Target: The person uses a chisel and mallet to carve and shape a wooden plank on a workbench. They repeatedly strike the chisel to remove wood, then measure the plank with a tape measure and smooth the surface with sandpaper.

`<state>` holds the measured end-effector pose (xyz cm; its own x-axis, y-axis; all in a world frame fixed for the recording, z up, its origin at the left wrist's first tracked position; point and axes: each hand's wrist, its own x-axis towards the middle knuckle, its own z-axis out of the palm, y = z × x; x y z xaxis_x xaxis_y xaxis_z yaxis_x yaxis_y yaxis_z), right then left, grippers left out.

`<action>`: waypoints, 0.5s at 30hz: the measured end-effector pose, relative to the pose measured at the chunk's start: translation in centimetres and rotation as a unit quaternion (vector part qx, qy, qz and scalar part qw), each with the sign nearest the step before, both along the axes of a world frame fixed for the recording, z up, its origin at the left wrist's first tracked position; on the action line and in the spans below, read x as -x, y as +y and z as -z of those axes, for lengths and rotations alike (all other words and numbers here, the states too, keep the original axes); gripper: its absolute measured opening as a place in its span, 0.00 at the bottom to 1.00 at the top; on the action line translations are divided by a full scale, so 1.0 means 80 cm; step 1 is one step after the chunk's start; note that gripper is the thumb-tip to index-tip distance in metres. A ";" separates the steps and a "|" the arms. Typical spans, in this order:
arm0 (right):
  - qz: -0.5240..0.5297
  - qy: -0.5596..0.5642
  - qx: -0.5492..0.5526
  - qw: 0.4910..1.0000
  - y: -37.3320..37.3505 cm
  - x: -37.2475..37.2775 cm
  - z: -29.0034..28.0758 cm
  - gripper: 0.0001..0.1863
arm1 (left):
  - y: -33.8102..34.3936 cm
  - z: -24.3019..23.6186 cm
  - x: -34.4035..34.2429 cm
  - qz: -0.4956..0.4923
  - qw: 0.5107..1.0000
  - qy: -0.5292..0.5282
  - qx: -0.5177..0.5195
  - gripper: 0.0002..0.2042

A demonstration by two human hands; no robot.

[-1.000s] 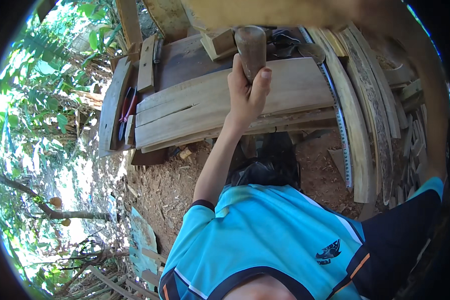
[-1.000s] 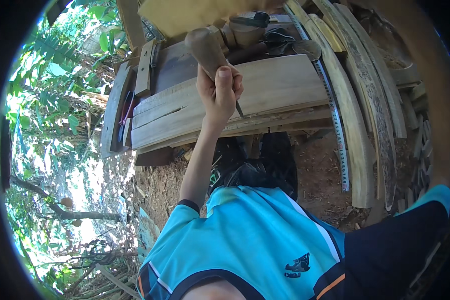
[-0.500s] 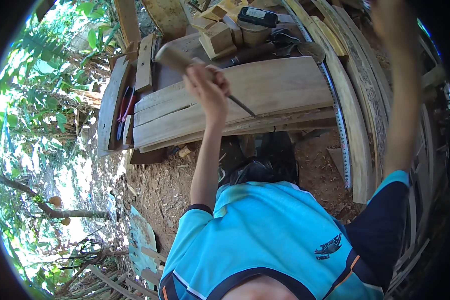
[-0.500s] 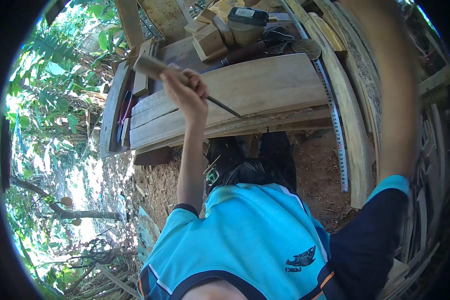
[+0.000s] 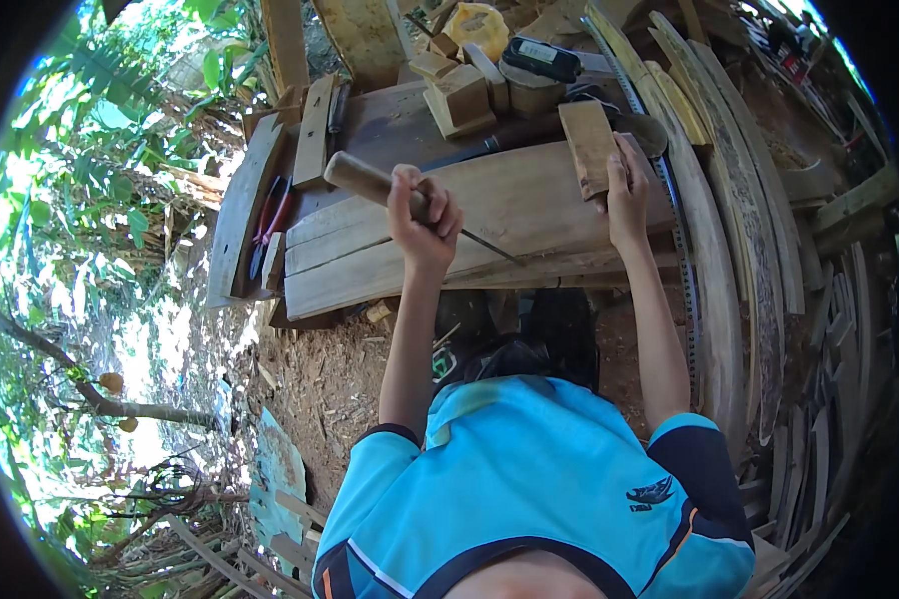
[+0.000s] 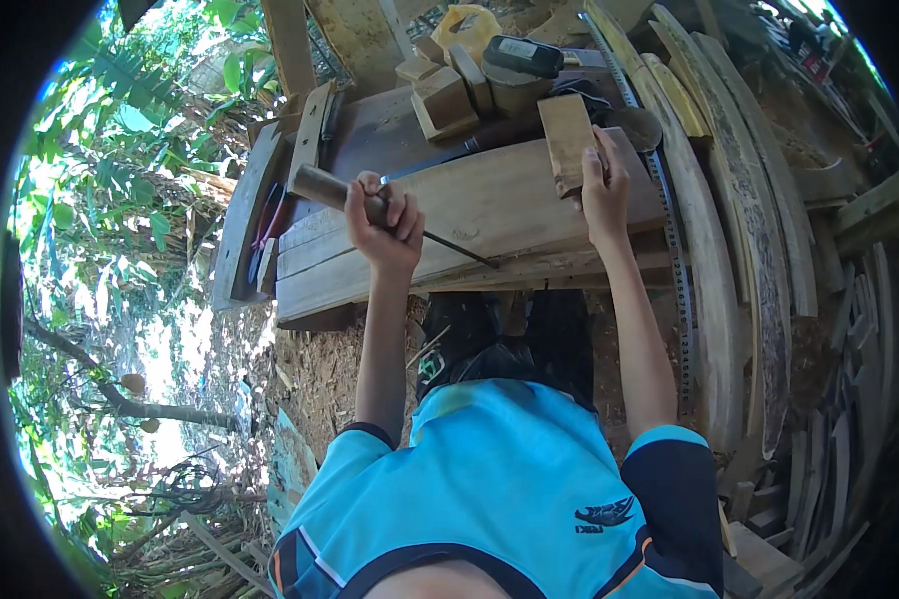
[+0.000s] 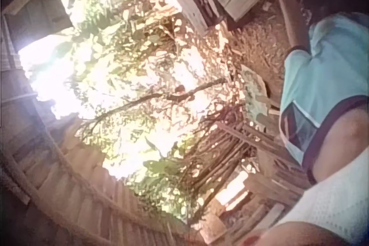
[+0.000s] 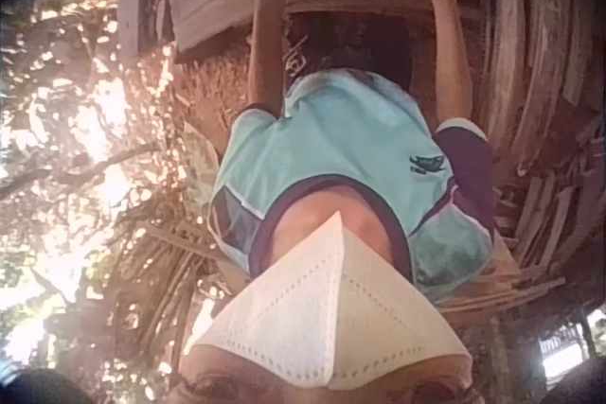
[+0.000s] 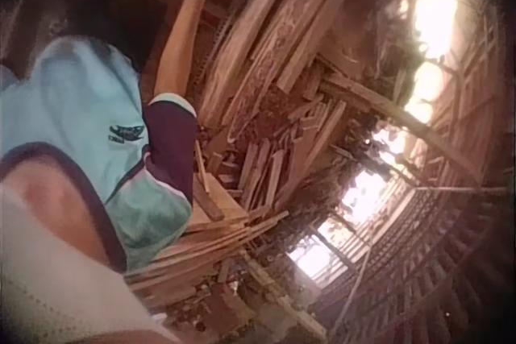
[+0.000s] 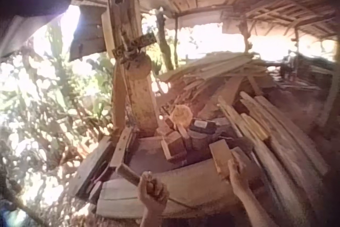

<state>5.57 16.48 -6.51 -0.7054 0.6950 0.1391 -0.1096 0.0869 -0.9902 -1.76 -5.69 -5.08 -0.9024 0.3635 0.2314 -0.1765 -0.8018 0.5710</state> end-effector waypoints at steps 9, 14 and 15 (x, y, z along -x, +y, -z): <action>-0.020 0.006 0.007 1.000 0.002 -0.001 0.003 0.19 | 0.025 -0.055 -0.003 0.029 0.998 0.050 0.008 0.32; -0.003 0.016 0.006 1.000 0.005 0.000 0.005 0.18 | 0.057 -0.061 -0.007 0.068 0.992 0.083 0.067 0.34; 0.001 0.017 0.008 1.000 0.004 0.000 0.004 0.18 | 0.061 -0.060 -0.008 0.067 0.990 0.095 0.081 0.34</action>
<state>5.55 16.78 -6.81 -0.6986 0.6990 0.1527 -0.1436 0.0720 -0.9870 -1.15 -0.78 -0.25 -0.7886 0.5239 0.3219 -0.1524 -0.6738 0.7231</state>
